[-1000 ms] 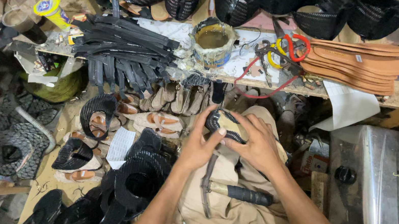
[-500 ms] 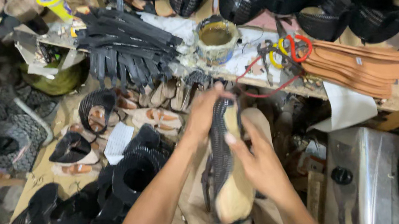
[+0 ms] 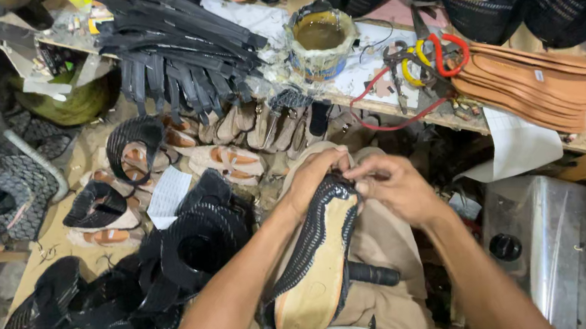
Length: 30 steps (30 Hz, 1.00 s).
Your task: The person sits on the floor of a shoe workshop and fits a black woven shoe upper over a sole, pressing and tucking the upper's edges around the sole by hand. They turn the shoe over repeatedly to work the edges, and at times pick up a hammer to tap the upper into place before setting the shoe aside.
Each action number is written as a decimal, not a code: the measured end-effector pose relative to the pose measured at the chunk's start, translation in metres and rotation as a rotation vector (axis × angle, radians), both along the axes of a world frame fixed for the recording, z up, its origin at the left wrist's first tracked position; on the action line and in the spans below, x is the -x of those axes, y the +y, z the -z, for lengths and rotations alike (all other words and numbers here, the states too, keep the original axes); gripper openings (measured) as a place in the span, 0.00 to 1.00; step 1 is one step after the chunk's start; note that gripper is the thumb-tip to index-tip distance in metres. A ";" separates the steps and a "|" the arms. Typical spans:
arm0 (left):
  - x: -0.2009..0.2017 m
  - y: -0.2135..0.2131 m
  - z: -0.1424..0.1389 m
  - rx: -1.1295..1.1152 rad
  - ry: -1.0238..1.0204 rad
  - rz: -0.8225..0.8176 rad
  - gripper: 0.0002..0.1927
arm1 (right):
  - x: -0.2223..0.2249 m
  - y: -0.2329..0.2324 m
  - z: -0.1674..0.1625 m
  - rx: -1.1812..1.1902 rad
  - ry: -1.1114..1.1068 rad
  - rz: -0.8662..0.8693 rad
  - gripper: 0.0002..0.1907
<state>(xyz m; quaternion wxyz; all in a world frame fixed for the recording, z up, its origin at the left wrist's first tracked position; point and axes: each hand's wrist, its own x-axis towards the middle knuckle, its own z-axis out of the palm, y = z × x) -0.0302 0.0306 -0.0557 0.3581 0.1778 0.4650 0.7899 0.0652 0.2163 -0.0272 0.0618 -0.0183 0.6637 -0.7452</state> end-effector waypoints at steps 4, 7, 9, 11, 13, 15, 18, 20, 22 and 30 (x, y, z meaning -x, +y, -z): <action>-0.006 0.000 0.003 -0.007 -0.216 0.052 0.20 | 0.022 0.009 -0.015 0.014 -0.015 -0.242 0.10; -0.010 0.003 0.012 -0.009 -0.196 0.011 0.20 | 0.025 0.012 -0.031 -0.075 -0.079 -0.318 0.10; -0.007 0.003 0.015 -0.044 -0.074 -0.016 0.21 | 0.022 0.010 -0.039 -0.186 -0.097 -0.303 0.12; -0.004 0.002 0.015 -0.057 0.034 -0.049 0.22 | 0.013 0.003 -0.040 -0.190 -0.079 -0.217 0.11; -0.004 -0.001 0.010 -0.037 0.115 -0.080 0.22 | 0.003 -0.004 -0.035 -0.173 -0.025 -0.158 0.10; -0.008 -0.006 0.003 0.028 -0.186 -0.001 0.20 | -0.005 -0.008 -0.028 -0.142 0.076 -0.115 0.10; -0.010 -0.005 -0.007 -0.006 -0.119 0.048 0.21 | -0.009 -0.009 -0.019 -0.042 0.065 -0.085 0.12; -0.012 -0.004 -0.009 -0.029 -0.098 0.061 0.21 | -0.007 -0.007 -0.018 -0.025 0.056 -0.103 0.13; -0.012 -0.003 -0.007 -0.012 -0.269 0.103 0.19 | -0.005 -0.004 -0.021 -0.059 0.035 -0.103 0.13; -0.007 -0.002 0.016 -0.013 0.133 -0.079 0.18 | -0.014 -0.005 -0.034 -0.113 0.071 -0.128 0.08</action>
